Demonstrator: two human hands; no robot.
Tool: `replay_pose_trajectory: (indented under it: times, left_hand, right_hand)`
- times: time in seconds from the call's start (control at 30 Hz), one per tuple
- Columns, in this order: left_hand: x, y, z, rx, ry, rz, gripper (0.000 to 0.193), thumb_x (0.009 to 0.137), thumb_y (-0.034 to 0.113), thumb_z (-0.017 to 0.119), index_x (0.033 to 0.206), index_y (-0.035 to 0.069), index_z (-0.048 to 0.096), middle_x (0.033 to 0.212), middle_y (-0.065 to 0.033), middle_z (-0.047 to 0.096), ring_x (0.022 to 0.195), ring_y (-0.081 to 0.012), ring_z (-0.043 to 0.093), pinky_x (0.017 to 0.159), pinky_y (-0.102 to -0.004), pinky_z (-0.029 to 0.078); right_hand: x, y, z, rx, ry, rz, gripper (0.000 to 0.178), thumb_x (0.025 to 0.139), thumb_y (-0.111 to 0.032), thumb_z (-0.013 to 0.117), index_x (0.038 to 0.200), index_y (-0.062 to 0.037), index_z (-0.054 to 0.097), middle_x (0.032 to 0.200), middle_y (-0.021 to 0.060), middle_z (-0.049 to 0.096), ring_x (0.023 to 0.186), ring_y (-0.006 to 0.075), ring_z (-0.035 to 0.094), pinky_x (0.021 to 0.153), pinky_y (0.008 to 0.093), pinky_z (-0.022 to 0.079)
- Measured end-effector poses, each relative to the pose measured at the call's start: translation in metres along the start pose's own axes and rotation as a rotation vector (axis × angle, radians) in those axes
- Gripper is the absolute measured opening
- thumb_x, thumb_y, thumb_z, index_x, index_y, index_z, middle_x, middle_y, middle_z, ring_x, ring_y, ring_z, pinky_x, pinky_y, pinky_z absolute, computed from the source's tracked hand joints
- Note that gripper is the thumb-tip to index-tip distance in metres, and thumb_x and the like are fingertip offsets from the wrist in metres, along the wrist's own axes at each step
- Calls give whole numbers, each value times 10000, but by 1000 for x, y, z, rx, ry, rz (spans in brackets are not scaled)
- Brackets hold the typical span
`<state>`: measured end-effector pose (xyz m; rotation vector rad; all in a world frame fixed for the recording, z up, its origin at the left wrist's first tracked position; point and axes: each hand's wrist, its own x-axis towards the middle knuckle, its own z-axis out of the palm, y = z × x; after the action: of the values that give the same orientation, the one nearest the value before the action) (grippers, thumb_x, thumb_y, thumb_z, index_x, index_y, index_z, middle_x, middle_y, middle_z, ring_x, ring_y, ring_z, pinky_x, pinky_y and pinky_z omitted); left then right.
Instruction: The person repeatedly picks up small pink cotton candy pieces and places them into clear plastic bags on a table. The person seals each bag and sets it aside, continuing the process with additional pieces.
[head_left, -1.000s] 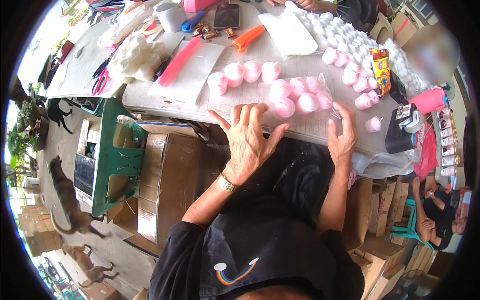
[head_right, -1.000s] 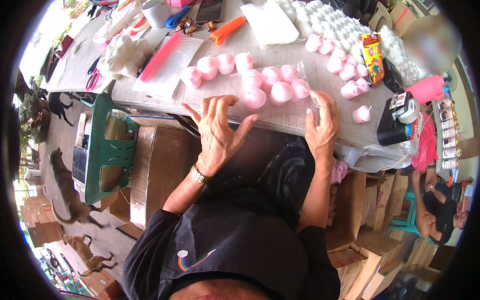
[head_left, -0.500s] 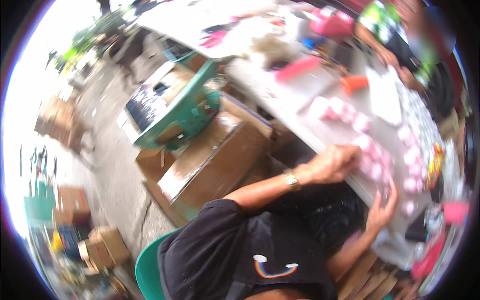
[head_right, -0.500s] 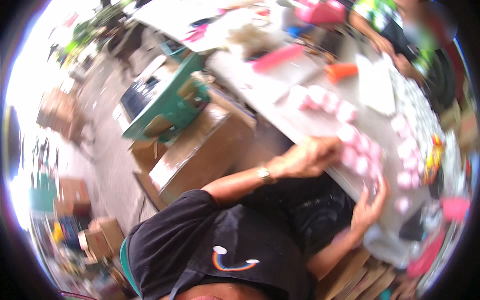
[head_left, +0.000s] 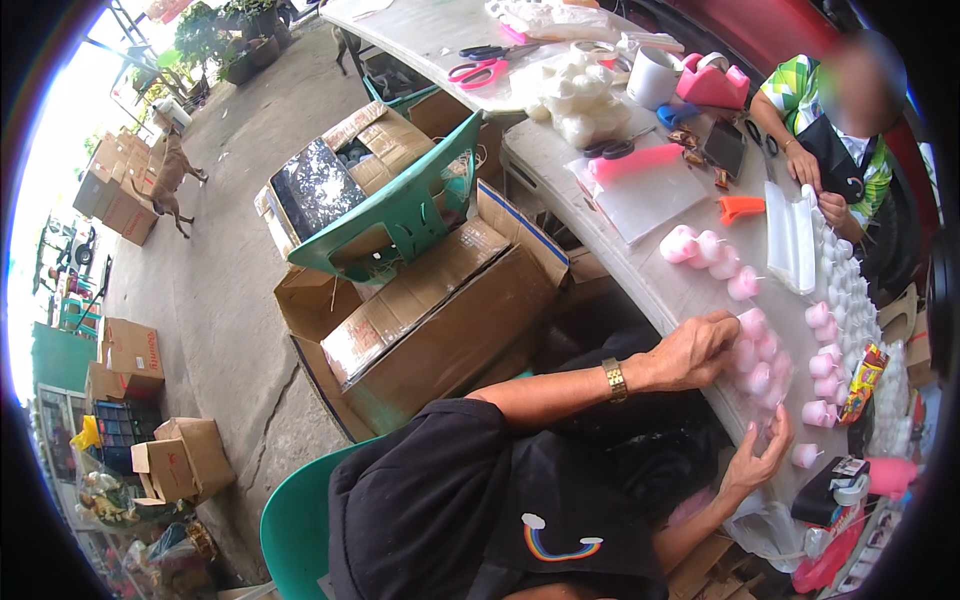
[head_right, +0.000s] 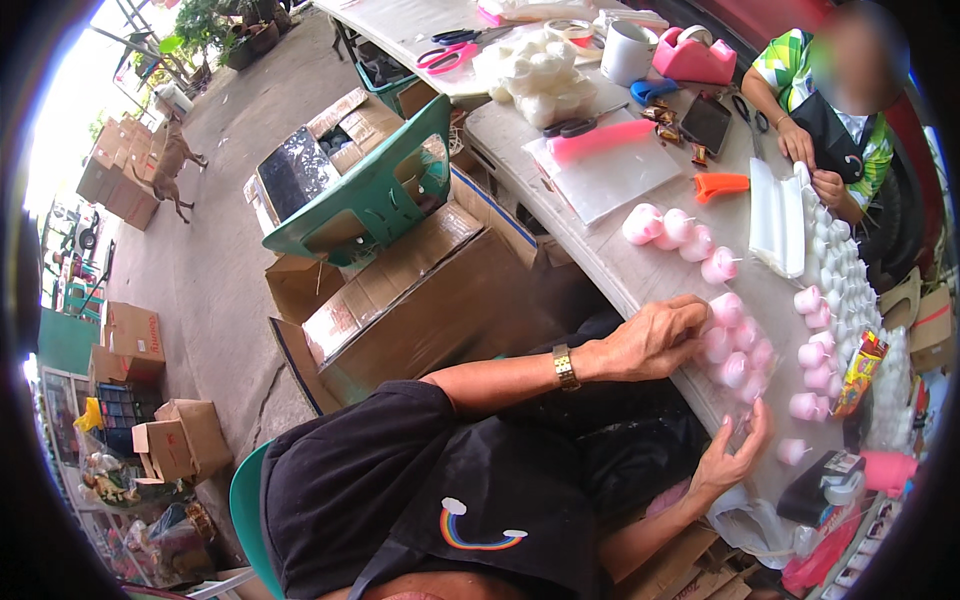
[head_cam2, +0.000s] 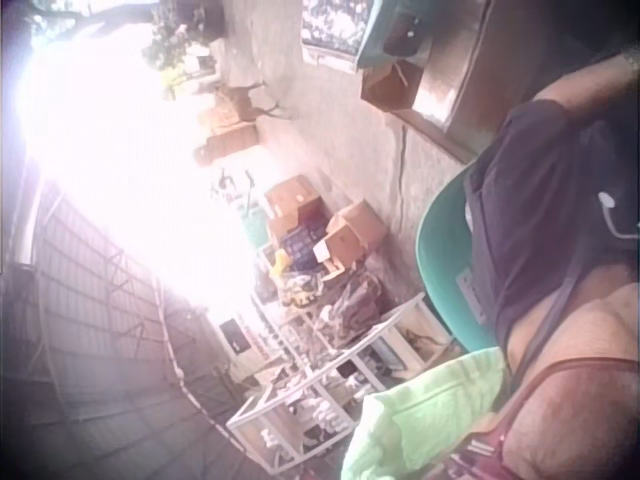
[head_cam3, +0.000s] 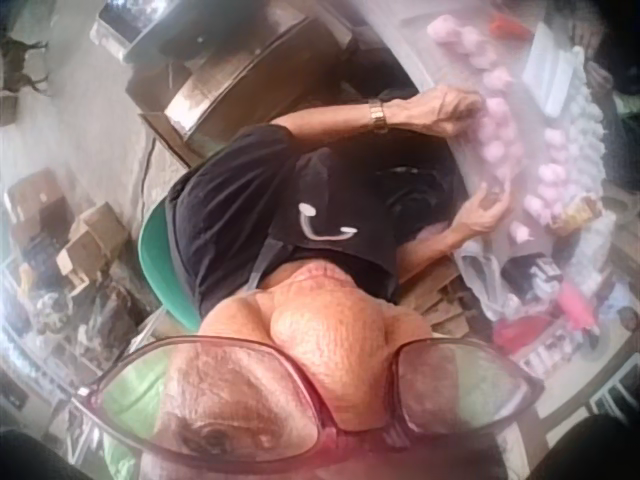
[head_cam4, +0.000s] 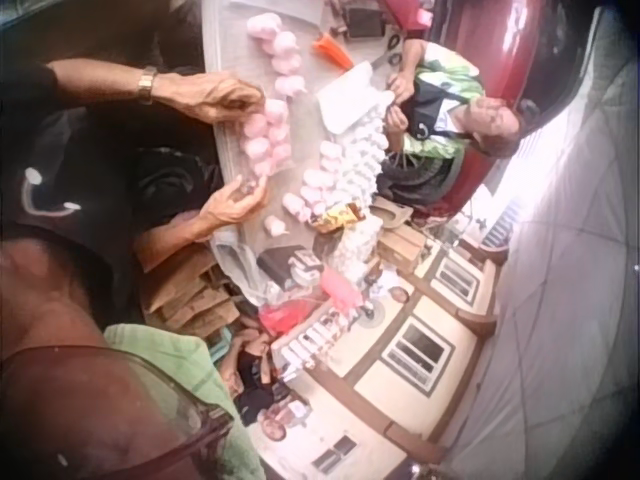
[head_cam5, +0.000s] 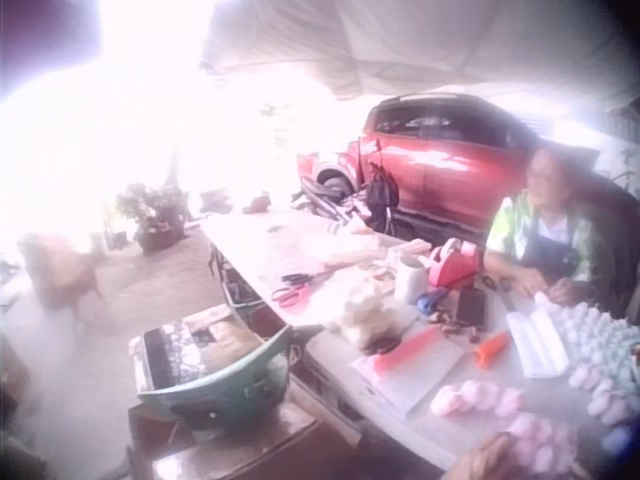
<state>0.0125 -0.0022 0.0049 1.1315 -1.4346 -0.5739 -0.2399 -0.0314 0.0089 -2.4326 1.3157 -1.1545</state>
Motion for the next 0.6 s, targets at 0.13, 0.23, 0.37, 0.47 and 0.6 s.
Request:
replay_pose_trajectory:
  times: [0.13, 0.23, 0.37, 0.47, 0.6]
  left_hand:
    - [1, 9, -1, -32, 175, 189, 177, 826, 27, 646, 900, -33, 497, 1043, -221, 548, 921, -429, 578, 793, -452, 493]
    - [-3, 12, -5, -14, 139, 119, 152, 861, 46, 652, 908, -33, 532, 1119, -200, 587, 978, -397, 605, 822, -410, 507]
    - [3, 3, -8, -43, 81, 113, 134, 839, 43, 663, 884, -33, 563, 991, -215, 589, 904, -422, 607, 769, -457, 501]
    - [5, 1, -9, -89, 55, 10, 157, 859, 68, 681, 946, -30, 595, 964, -207, 617, 797, -368, 612, 717, -425, 503]
    - [11, 7, -22, -28, -126, -89, 129, 866, 63, 699, 903, -6, 596, 1031, -110, 649, 757, -172, 572, 679, -308, 478]
  right_hand:
    - [-2, 0, -3, 5, 5, -54, 436, 893, 3, 618, 1325, -5, 561, 1312, 178, 571, 1177, 331, 572, 957, 412, 483]
    - [-2, 1, -2, 8, 4, -63, 439, 886, 0, 629, 1320, -4, 565, 1304, 185, 576, 1194, 347, 566, 955, 415, 486]
    - [-1, 0, 5, 95, 52, -69, 424, 884, -19, 669, 1299, -1, 584, 1267, 196, 599, 1206, 374, 558, 1021, 438, 450]
    - [0, -2, 5, -1, 52, -117, 424, 854, 10, 669, 1272, -32, 606, 1255, 176, 609, 1174, 354, 581, 1011, 428, 459]
    - [2, -9, -1, 38, 50, -139, 501, 771, 74, 688, 1248, -59, 612, 1230, 173, 614, 1143, 358, 600, 987, 426, 481]
